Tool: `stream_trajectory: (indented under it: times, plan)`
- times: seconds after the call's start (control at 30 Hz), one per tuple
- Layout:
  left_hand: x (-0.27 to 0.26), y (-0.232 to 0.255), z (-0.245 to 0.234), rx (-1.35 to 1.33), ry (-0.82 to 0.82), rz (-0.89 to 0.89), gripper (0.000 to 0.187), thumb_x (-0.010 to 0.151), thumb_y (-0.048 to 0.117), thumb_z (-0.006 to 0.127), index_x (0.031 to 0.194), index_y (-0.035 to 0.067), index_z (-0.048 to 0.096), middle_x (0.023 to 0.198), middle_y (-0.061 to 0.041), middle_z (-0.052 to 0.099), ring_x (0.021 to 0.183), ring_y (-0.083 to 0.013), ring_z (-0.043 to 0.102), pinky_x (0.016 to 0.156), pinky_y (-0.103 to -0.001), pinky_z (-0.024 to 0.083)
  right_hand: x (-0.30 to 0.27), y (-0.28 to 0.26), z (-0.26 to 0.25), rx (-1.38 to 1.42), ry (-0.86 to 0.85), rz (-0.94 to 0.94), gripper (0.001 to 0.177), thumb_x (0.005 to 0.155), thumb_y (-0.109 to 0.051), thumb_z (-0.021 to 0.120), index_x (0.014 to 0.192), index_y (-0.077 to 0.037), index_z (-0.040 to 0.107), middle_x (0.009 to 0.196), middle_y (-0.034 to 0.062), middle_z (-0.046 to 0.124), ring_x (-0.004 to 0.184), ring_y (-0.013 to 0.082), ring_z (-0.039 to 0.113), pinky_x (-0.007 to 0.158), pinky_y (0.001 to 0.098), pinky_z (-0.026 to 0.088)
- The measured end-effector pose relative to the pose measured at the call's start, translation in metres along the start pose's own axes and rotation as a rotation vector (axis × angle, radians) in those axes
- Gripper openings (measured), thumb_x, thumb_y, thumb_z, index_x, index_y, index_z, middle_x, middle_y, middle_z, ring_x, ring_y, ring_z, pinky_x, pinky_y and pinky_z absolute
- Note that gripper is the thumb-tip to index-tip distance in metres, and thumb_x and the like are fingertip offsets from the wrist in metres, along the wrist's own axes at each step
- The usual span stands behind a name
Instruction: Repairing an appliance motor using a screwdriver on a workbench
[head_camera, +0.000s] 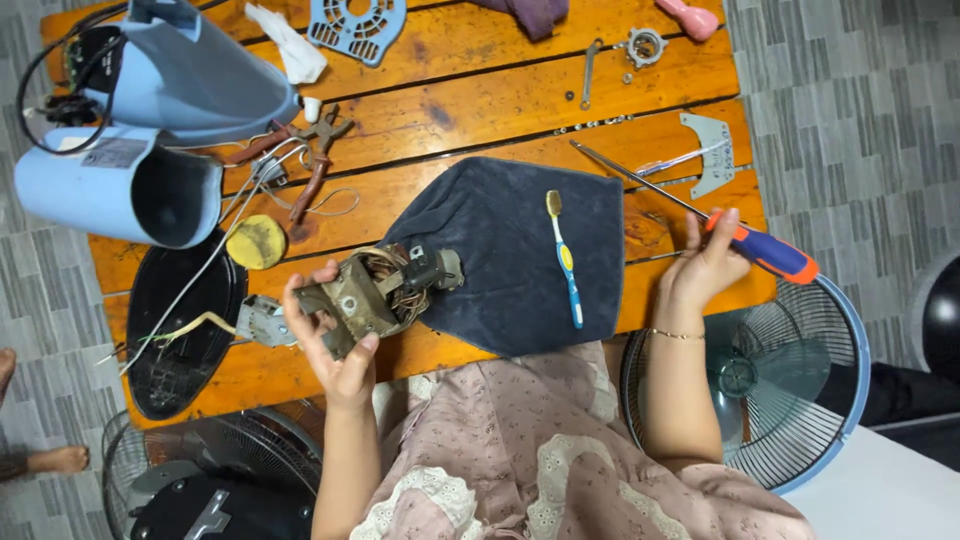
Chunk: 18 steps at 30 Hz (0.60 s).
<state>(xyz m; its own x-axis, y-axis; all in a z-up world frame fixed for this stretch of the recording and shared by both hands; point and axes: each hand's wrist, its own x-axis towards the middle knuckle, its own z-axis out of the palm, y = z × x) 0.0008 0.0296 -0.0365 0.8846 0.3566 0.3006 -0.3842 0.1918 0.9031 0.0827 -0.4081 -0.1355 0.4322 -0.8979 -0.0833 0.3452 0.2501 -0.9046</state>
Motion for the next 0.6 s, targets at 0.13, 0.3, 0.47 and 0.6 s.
stream_trajectory:
  times: [0.13, 0.3, 0.47, 0.6]
  plan:
    - [0.0, 0.0, 0.0, 0.018, -0.007, 0.008, 0.102, 0.068, 0.009, 0.075, 0.156, 0.01, 0.024, 0.141, -0.02, 0.043, 0.148, -0.0319, 0.036, 0.127, -0.048, 0.024, -0.01, -0.019, 0.005, -0.056, -0.045, -0.069, 0.033, 0.094, -0.018, 0.084, 0.104, -0.006, 0.055, 0.098, 0.0101, 0.069, 0.087, 0.0181, 0.077, 0.078, 0.038, 0.075]
    - [-0.001, -0.003, -0.004, 0.029, -0.014, -0.001, 0.102, 0.069, 0.01, 0.074, 0.157, 0.01, 0.022, 0.145, -0.022, 0.041, 0.149, -0.0331, 0.034, 0.125, -0.049, 0.026, -0.026, -0.049, 0.013, -0.176, -0.189, -0.254, 0.032, 0.101, -0.014, 0.081, 0.107, -0.007, 0.05, 0.102, 0.0118, 0.063, 0.089, 0.0188, 0.073, 0.078, 0.0379, 0.072]
    - [0.002, -0.003, -0.003, 0.031, -0.025, -0.013, 0.104, 0.067, 0.011, 0.072, 0.158, 0.011, 0.021, 0.145, -0.021, 0.04, 0.149, -0.0337, 0.035, 0.125, -0.047, 0.028, -0.011, -0.078, 0.025, -0.246, -0.453, -0.564, 0.039, 0.101, 0.002, 0.082, 0.103, -0.001, 0.044, 0.099, 0.0258, 0.06, 0.082, 0.0306, 0.069, 0.071, 0.0433, 0.065]
    - [0.002, 0.014, 0.008, 0.031, -0.05, -0.034, 0.096, 0.074, 0.013, 0.069, 0.158, 0.013, 0.022, 0.147, -0.019, 0.039, 0.148, -0.0329, 0.035, 0.128, -0.049, 0.029, -0.014, -0.102, 0.087, -0.28, -0.428, -0.806, 0.033, 0.09, 0.009, 0.084, 0.101, -0.004, 0.055, 0.101, 0.0164, 0.065, 0.093, 0.0236, 0.064, 0.092, 0.0354, 0.051]
